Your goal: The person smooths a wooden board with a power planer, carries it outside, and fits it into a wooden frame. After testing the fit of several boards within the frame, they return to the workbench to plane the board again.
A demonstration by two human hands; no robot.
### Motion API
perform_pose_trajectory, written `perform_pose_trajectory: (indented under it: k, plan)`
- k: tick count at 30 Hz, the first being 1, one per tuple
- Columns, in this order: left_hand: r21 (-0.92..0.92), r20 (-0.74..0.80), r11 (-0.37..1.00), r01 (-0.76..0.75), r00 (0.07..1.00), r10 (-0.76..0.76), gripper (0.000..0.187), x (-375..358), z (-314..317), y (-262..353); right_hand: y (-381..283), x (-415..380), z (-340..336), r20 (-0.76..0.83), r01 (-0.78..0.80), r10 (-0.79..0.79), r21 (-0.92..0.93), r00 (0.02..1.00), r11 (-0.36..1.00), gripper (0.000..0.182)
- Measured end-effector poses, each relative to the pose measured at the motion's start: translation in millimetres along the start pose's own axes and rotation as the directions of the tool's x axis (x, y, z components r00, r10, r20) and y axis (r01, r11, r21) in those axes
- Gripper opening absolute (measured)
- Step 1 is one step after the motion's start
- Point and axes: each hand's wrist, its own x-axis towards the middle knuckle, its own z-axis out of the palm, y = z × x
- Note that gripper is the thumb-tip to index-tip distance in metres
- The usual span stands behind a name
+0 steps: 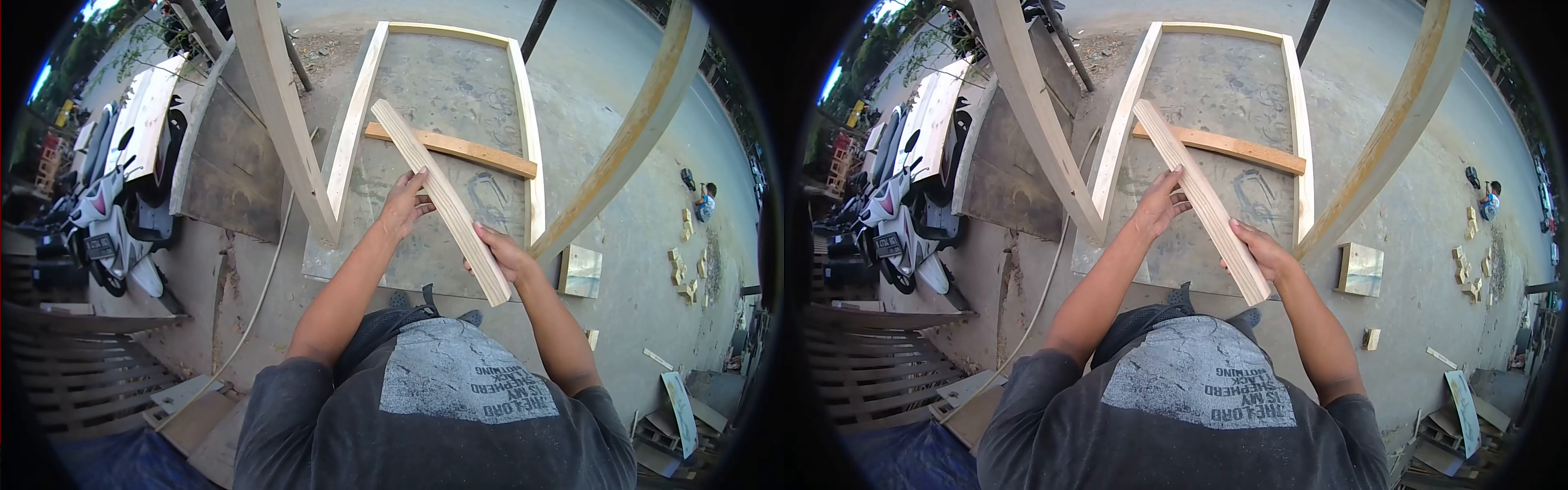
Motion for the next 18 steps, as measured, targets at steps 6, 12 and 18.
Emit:
perform_pose_trajectory:
  k: [6,12,18]
  plan:
    - [0.106,0.031,0.994,-0.035,0.999,0.032,0.046,-7,-19,-3,-26,-16,-15,-0.091,-0.004,-0.062,-0.591,0.994,0.806,0.051]
    - [-0.020,0.185,0.998,0.062,0.981,-0.058,0.044,-38,-52,-26,-54,-61,13,0.040,0.028,-0.378,-0.999,0.925,-0.040,0.065]
    - [-0.135,0.273,0.975,0.177,0.952,-0.136,0.049,-49,-87,-58,-70,-62,20,0.013,-0.026,-0.253,-0.989,0.967,-0.149,0.062]
